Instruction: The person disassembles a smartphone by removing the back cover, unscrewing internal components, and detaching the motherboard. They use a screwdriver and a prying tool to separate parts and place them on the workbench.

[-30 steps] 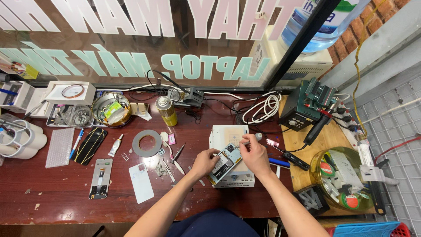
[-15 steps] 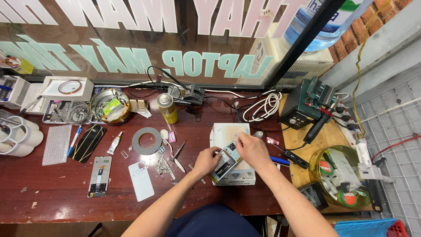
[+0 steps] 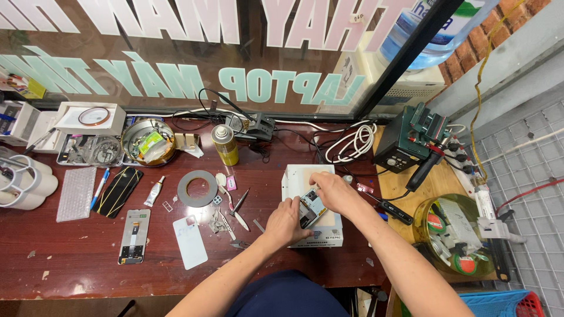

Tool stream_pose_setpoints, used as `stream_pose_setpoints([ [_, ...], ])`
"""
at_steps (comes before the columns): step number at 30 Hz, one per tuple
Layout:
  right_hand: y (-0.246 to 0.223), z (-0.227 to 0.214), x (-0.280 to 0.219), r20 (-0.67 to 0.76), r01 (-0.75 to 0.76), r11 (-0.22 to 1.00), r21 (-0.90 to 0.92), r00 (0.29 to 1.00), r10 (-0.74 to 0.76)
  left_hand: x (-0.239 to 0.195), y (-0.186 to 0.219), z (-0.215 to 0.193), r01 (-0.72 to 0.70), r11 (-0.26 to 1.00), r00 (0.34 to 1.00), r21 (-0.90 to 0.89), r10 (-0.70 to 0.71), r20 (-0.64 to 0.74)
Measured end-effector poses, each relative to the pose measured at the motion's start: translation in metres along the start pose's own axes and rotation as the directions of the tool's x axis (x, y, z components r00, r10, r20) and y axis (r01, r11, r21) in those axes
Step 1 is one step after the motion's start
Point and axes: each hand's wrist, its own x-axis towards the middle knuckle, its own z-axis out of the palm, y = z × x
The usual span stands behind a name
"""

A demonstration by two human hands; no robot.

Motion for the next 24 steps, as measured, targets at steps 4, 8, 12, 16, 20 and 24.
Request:
stream_pose_setpoints([
  [4, -0.009, -0.002, 0.006, 0.079, -0.252, 0.961, -0.115, 0.962, 0.261, 0.001, -0.001, 0.008, -0.014, 1.0, 0.996, -0.014, 0.013, -0.092],
  [8, -0.009, -0.004, 0.0, 0.012, -0.058, 0.997, 0.045, 0.998, 0.058, 0.003, -0.001, 0.01, -0.022, 0.997, 0.993, 0.079, 0.031, -0.114],
  [12, -0.008, 0.005, 0.001, -0.026, -0.096, 0.987, 0.132, 0.995, 0.101, -0.001, 0.0, 0.008, -0.048, 0.993, 0.986, 0.11, 0.065, -0.153],
  [16, 0.0, 0.012, 0.003, 0.019, -0.122, 0.892, 0.434, 0.992, 0.127, 0.002, 0.003, 0.007, -0.059, 0.991, 0.985, 0.117, 0.077, -0.155],
  [20, 0.006, 0.015, -0.001, -0.114, -0.012, 0.971, 0.237, 0.993, 0.04, 0.003, 0.001, 0.006, -0.039, 0.993, 0.99, 0.111, 0.053, -0.129],
  [24, 0.009, 0.019, 0.002, -0.064, -0.092, 0.92, 0.382, 0.99, 0.125, 0.006, 0.001, 0.008, -0.027, 0.993, 0.992, 0.116, 0.041, -0.121],
])
